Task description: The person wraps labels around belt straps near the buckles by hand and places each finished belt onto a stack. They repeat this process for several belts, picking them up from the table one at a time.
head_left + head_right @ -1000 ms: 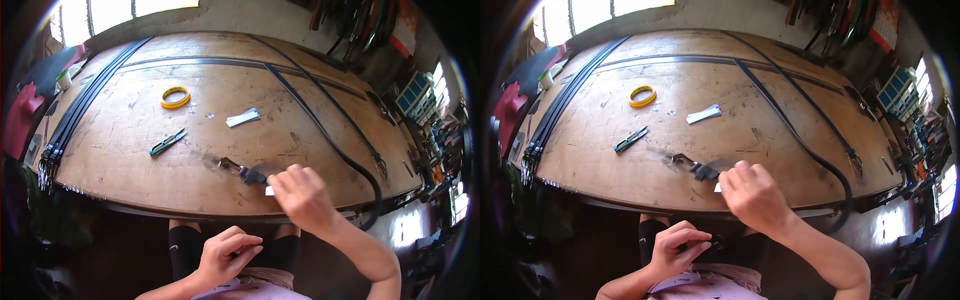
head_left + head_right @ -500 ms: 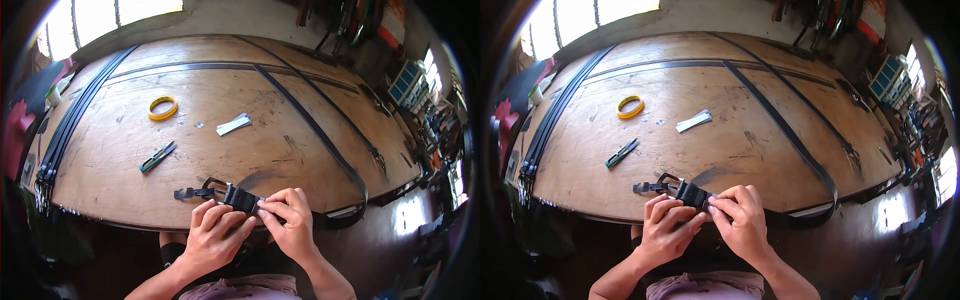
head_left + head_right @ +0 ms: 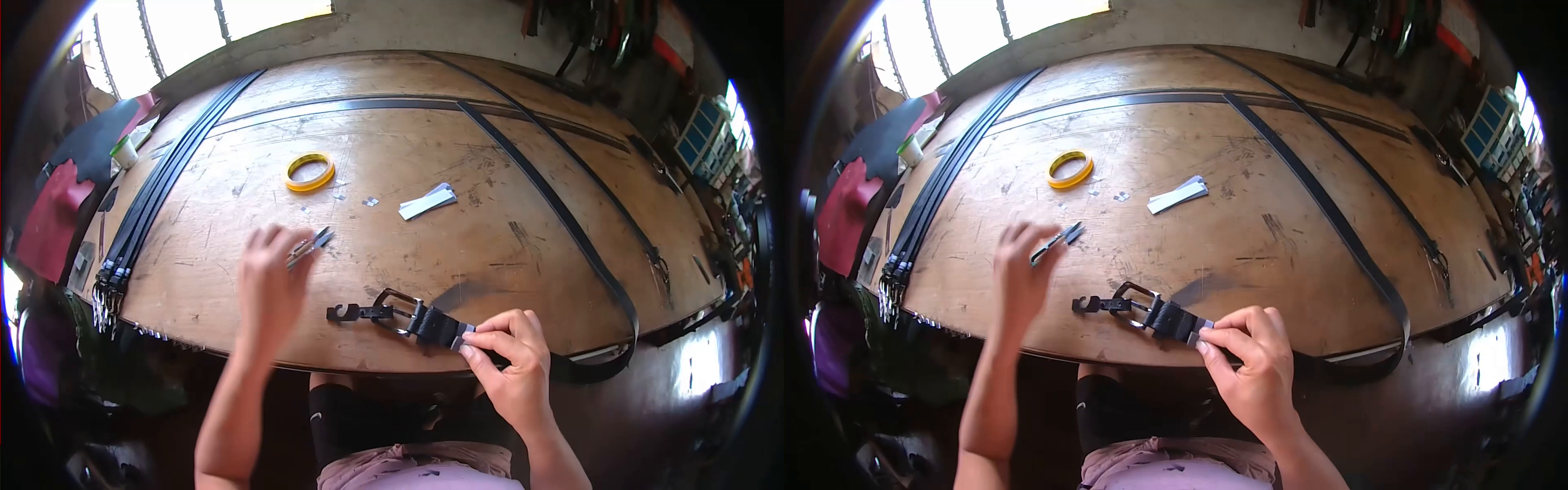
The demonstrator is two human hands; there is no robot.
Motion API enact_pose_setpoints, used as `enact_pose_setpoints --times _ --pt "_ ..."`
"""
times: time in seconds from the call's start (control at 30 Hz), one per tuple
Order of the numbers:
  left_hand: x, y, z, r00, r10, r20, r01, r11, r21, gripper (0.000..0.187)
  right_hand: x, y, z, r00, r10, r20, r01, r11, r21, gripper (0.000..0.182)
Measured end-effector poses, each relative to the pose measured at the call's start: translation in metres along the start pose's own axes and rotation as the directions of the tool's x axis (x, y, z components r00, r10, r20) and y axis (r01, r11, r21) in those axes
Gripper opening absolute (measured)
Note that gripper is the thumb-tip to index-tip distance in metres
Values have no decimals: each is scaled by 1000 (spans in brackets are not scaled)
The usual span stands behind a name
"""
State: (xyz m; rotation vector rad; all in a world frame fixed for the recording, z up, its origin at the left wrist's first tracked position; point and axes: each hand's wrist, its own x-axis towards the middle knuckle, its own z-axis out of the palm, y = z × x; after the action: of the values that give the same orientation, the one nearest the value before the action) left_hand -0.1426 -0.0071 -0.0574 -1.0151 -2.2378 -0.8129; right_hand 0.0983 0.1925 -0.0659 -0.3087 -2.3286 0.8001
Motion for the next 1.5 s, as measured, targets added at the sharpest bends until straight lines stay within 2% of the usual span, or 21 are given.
enact_pose_setpoints --times 0.07,0.1,0.13,0.17,0.2,0.27,0.3,0.33,0.4,0.47,0.5,0.53,0.6,0.67,0.73,0.8,0.87,1.17,1.3,1.37,1.5 --pt "18 -37 13 957 -203 207 205 979 13 18 1 2 -1 1000 -24 7 24 1000 7 14" --pt "27 -39 12 958 -192 214 196 981 5 18 0 2 -2 1000 -14 19 14 1000 16 13" --pt "36 -38 10 868 -319 380 359 933 -38 18 0 3 -3 1000 0 9 0 1000 10 13" --pt "39 -36 8 730 -413 545 515 856 -42 17 0 3 -3 1000 -10 19 9 1000 25 14" --pt "39 -34 7 722 -398 565 507 861 -40 17 1 3 -4 999 -15 30 14 999 42 14" --pt "37 -26 8 869 -125 478 251 945 -209 18 0 5 -5 999 -13 32 12 999 46 16" --pt "33 -10 5 904 -30 427 168 943 -289 17 0 6 -4 999 -31 24 30 998 51 16" --pt "31 12 -3 895 -24 445 171 941 -292 17 -2 7 -3 999 -44 19 43 997 57 17" --pt "22 57 -16 751 -14 660 437 761 -481 21 -2 9 -2 998 -64 5 64 997 43 18" --pt "11 73 -10 778 273 566 113 825 -554 28 -2 8 -2 997 -78 0 78 997 25 19" --pt "9 80 -9 748 304 590 100 827 -553 36 -3 9 -1 997 -81 -3 81 997 12 20" --pt "8 83 -9 740 296 605 119 826 -550 36 -4 11 1 996 -87 -13 87 996 17 20" --pt "10 88 -7 694 361 623 42 843 -536 37 -4 11 1 997 -77 -12 77 997 9 19" --pt "10 92 -4 669 319 671 53 881 -471 39 -4 11 1 998 -68 -6 68 998 12 19" --pt "4 93 2 714 284 640 122 850 -512 38 -6 11 2 998 -63 -5 63 998 16 18" --pt "3 95 3 727 282 626 117 847 -518 35 -6 11 3 998 -62 -17 62 998 7 18" --pt "3 95 5 740 380 554 -38 847 -530 31 -6 12 3 998 -62 -14 62 998 1 18" --pt "1 100 14 731 366 576 63 804 -591 30 -6 12 3 998 -62 -13 62 998 9 18" --pt "6 101 11 701 349 622 67 836 -544 24 -6 12 3 998 -57 -14 57 998 11 18" --pt "4 100 14 717 406 566 19 801 -599 29 -6 12 3 998 -58 -13 58 998 10 18" --pt "4 100 15 717 397 573 30 803 -595 29 -5 13 3 998 -61 -17 61 998 20 18"
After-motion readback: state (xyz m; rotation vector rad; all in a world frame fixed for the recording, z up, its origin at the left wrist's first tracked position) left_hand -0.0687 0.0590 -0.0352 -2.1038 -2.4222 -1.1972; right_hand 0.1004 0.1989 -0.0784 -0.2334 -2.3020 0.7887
